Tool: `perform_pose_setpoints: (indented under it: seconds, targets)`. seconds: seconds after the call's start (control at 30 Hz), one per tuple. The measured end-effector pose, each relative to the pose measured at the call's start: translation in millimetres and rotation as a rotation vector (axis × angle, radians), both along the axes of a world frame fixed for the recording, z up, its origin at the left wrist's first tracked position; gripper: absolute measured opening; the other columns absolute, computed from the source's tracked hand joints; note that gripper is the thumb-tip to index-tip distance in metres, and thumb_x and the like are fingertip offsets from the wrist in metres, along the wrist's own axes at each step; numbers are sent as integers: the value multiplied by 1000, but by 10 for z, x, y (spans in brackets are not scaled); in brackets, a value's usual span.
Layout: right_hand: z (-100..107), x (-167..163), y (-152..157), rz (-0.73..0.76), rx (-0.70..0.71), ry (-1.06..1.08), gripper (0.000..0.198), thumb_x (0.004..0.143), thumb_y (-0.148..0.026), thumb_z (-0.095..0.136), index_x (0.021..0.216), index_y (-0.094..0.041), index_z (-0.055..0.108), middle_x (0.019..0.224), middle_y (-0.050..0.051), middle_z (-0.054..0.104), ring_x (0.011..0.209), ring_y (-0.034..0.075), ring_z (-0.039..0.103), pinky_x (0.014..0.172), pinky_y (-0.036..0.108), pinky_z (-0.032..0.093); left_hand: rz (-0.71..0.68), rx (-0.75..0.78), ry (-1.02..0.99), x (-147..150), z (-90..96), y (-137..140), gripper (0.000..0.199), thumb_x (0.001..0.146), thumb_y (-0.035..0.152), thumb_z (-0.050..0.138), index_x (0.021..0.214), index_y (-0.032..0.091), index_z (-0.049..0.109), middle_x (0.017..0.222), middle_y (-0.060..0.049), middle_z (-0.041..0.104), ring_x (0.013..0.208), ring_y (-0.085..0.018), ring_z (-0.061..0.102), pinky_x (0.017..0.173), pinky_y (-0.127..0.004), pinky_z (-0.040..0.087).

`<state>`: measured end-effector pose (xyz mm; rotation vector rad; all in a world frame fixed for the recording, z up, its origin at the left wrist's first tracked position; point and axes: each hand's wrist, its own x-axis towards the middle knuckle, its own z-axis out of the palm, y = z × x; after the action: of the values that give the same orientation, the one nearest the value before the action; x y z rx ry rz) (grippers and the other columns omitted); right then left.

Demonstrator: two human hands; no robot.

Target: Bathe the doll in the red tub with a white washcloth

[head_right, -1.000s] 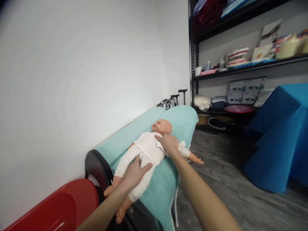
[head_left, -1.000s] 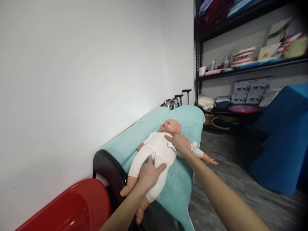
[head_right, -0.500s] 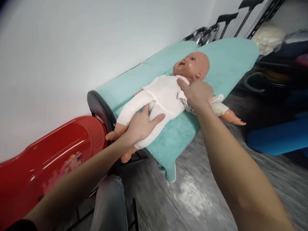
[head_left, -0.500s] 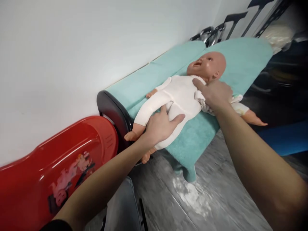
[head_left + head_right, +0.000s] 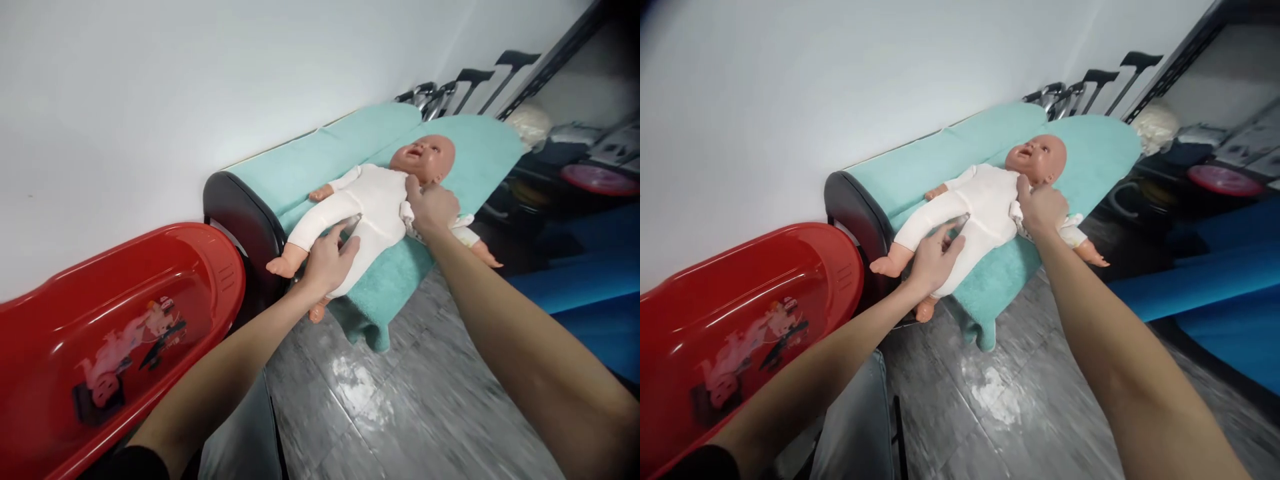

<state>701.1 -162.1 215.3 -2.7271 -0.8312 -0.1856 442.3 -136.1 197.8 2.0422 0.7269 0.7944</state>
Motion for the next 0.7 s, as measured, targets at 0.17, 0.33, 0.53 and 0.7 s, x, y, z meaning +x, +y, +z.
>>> perform_pose_setpoints:
  seconds: [0.17, 0.33, 0.53, 0.7]
  targets:
    - [70, -78, -19, -68, 99, 43, 67, 104, -52, 27, 105, -1, 71, 104, 29, 70, 100, 30, 65, 80, 33, 41, -36, 73, -50, -191, -23, -126, 25, 100, 26, 47, 113, 16, 66, 107, -8, 70, 103, -21, 65, 96, -35, 51]
    - [68, -84, -6, -115, 110, 35, 69, 103, -51, 24, 107, -1, 72, 103, 29, 71, 102, 36, 69, 84, 40, 48, -84, 164, 27, -551, -100, -386, 43, 98, 36, 55, 138, 19, 55, 133, -10, 58, 127, -22, 54, 111, -36, 45]
    - [48, -87, -3, -126, 113, 11, 66, 102, -49, 27, 109, -3, 74, 101, 29, 72, 102, 39, 69, 84, 44, 50, 79, 192, -74, -724, -196, -594, 39, 92, 29, 64, 130, 18, 61, 126, -9, 62, 119, -21, 59, 106, -36, 51]
    - [64, -104, 0, -144, 110, 9, 65, 102, -48, 28, 108, -3, 74, 101, 29, 72, 102, 37, 70, 84, 41, 50, 121, 369, -127, -738, -210, -586, 24, 86, 21, 69, 110, 20, 66, 112, -6, 67, 106, -21, 64, 97, -37, 55]
